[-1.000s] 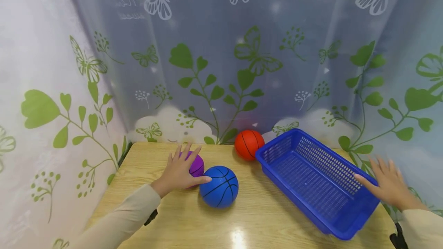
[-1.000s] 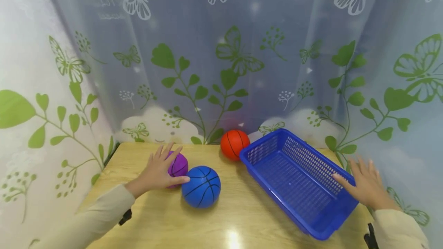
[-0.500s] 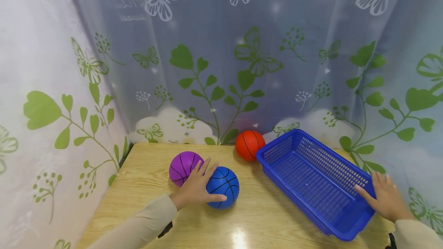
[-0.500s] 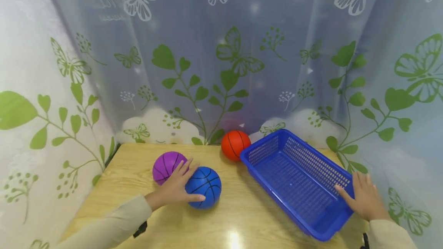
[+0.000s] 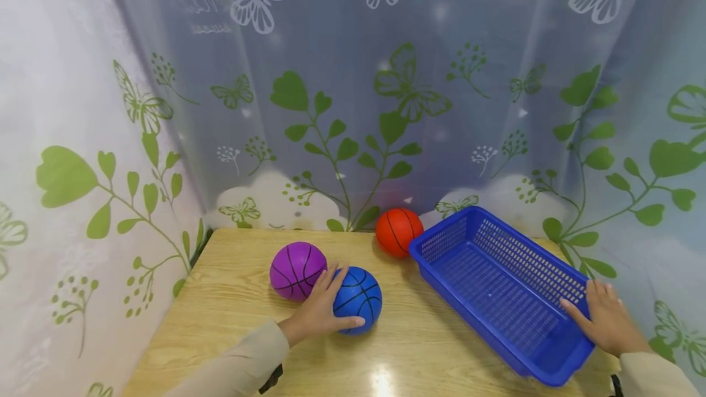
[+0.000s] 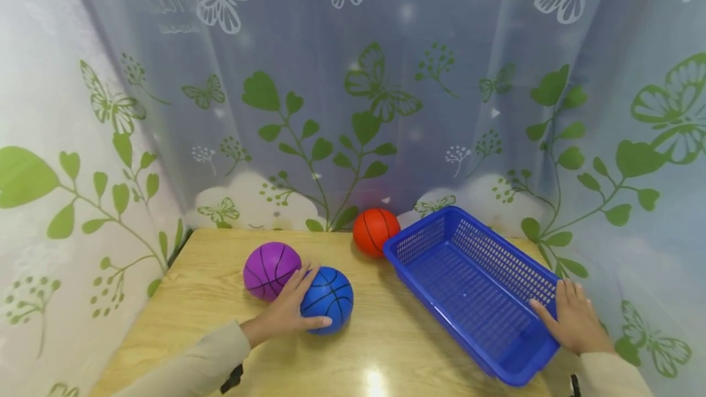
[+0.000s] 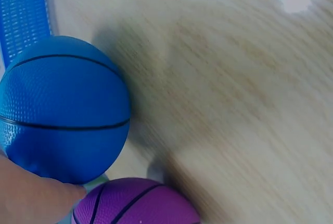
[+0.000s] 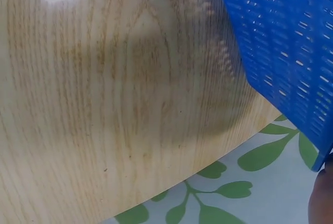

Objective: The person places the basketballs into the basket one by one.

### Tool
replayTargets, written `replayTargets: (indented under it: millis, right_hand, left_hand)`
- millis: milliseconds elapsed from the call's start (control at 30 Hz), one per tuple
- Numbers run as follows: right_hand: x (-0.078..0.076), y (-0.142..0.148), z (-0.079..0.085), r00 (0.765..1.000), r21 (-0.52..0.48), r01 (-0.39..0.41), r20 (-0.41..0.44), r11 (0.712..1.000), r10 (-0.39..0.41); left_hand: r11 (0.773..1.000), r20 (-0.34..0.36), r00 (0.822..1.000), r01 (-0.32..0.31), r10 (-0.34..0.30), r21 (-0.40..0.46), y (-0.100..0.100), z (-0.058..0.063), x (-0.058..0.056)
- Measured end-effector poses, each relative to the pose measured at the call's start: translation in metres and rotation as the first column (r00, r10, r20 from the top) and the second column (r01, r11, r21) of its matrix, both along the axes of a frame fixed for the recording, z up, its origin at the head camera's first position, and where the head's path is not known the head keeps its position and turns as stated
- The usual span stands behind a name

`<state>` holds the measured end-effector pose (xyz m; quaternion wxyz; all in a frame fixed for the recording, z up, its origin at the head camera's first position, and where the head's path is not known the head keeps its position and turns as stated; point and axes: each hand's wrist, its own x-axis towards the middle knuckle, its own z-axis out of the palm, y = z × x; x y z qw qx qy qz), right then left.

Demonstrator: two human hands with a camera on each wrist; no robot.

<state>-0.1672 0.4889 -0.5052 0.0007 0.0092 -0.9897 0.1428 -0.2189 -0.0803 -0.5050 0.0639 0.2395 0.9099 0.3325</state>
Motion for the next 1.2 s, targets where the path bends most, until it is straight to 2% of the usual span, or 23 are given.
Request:
replayTargets:
  millis: [167, 367, 567, 767, 900, 1000, 1133, 1200]
  right_hand:
    - [-0.002, -0.001, 0.0, 0.999, -0.02, 0.016, 0.049, 1.0, -0.015]
    - [-0.002, -0.003, -0.001, 0.999, -0.026, 0.032, 0.042, 0.999, -0.031]
    - [-0.003, -0.001, -0.004, 0.999, -0.015, 0.029, 0.019, 0.999, -0.029]
    - [-0.002, -0.001, -0.008, 1.0, -0.018, 0.027, 0.001, 0.999, -0.027]
    - [-0.001, -0.002, -0.007, 1.0, -0.032, 0.028, -0.001, 0.999, -0.028]
    - [0.001, -0.003, -0.009, 0.999, -0.039, 0.011, -0.041, 0.999, -0.013]
    - [0.002, -0.004, -0.01, 0.996, -0.048, -0.007, -0.087, 0.999, 0.003]
    - [0.003, -0.005, -0.009, 0.997, -0.056, -0.007, -0.082, 0.998, 0.002]
  left_hand:
    - [0.999, -0.03, 0.999, -0.01, 0.011, 0.051, 0.004, -0.007, 0.001]
    - [0.996, -0.091, 0.995, -0.026, 0.034, 0.086, 0.009, -0.017, 0.002]
    - [0.991, -0.103, 0.994, -0.023, 0.036, 0.129, 0.011, -0.019, 0.004]
    - [0.986, -0.098, 0.993, -0.052, 0.068, 0.158, 0.008, -0.022, 0.003]
    - [0.986, -0.113, 0.991, -0.056, 0.075, 0.16, 0.009, -0.022, 0.002]
    - [0.987, -0.139, 0.988, -0.044, 0.066, 0.157, 0.01, -0.02, 0.001]
    - [0.984, -0.149, 0.987, -0.041, 0.067, 0.172, 0.014, -0.012, 0.002]
    - [0.981, -0.142, 0.987, -0.046, 0.074, 0.189, 0.018, -0.006, 0.001]
